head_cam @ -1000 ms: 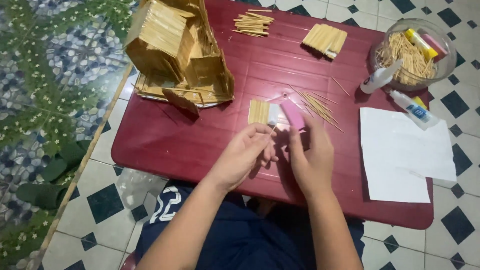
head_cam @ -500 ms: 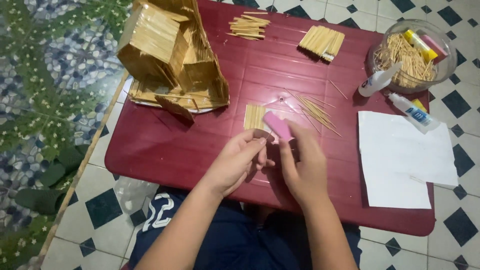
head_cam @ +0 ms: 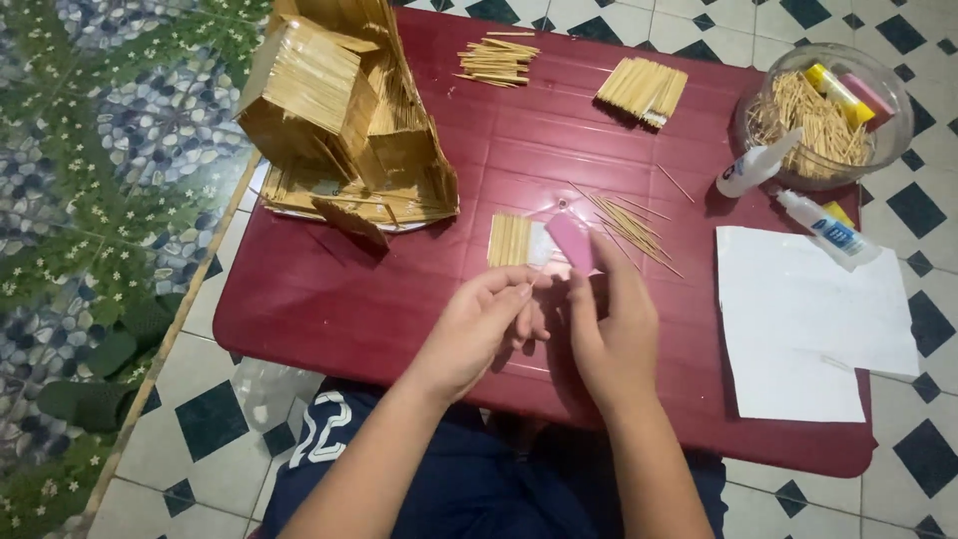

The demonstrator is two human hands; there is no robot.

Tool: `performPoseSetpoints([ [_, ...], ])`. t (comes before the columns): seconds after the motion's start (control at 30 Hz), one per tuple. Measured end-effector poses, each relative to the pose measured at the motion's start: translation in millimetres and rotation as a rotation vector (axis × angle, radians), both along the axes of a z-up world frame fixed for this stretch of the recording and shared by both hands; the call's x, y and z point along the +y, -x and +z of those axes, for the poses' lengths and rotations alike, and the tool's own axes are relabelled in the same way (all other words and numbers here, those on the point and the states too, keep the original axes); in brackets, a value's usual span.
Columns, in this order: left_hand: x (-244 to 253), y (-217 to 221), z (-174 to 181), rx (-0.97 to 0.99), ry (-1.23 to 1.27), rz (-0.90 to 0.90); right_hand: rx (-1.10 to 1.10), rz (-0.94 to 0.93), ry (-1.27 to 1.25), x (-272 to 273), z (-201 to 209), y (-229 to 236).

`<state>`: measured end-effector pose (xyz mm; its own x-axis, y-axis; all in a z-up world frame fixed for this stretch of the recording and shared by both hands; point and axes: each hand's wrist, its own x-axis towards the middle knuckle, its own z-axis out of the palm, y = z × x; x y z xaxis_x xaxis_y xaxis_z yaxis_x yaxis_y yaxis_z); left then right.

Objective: Aligning small wooden sticks on a surface to create a component for a larger craft structure.

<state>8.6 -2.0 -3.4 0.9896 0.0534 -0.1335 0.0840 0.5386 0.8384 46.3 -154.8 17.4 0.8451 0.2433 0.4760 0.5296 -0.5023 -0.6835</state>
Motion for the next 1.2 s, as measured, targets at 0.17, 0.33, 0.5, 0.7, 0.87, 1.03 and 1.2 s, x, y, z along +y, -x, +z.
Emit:
performPoseSetpoints([
  [0.17, 1, 3, 7, 0.025, 0.042, 0.014, 0.085, 0.058, -0.042, 1, 1, -3],
  [0.33, 5, 0, 11, 0.019, 0.136, -0.005, -0.023, -0.038, -0.05, -2, -2, -6],
  [0.5, 2, 1, 13, 0.007, 0.161, -0.003, -0.028, 0.035, -0.059, 2, -6, -3],
  [0.7, 4, 1, 5, -0.003, 0.133, -0.003, -0.01, -0.118, -0.101, 0, 2, -5],
  [0.87, 4, 0, 1, -0.001, 0.12, -0.002, -0.055, -0.075, -0.015, 8, -3, 0],
  [1.03, 4, -1, -2, 0.011, 0.098, -0.036, -0.13, -0.146, 0.003, 2, -5, -2],
  [1.2, 3, 2, -1, 0.006, 0.024, -0.038, -0.128, -0.058, 0.074, 3, -6, 0],
])
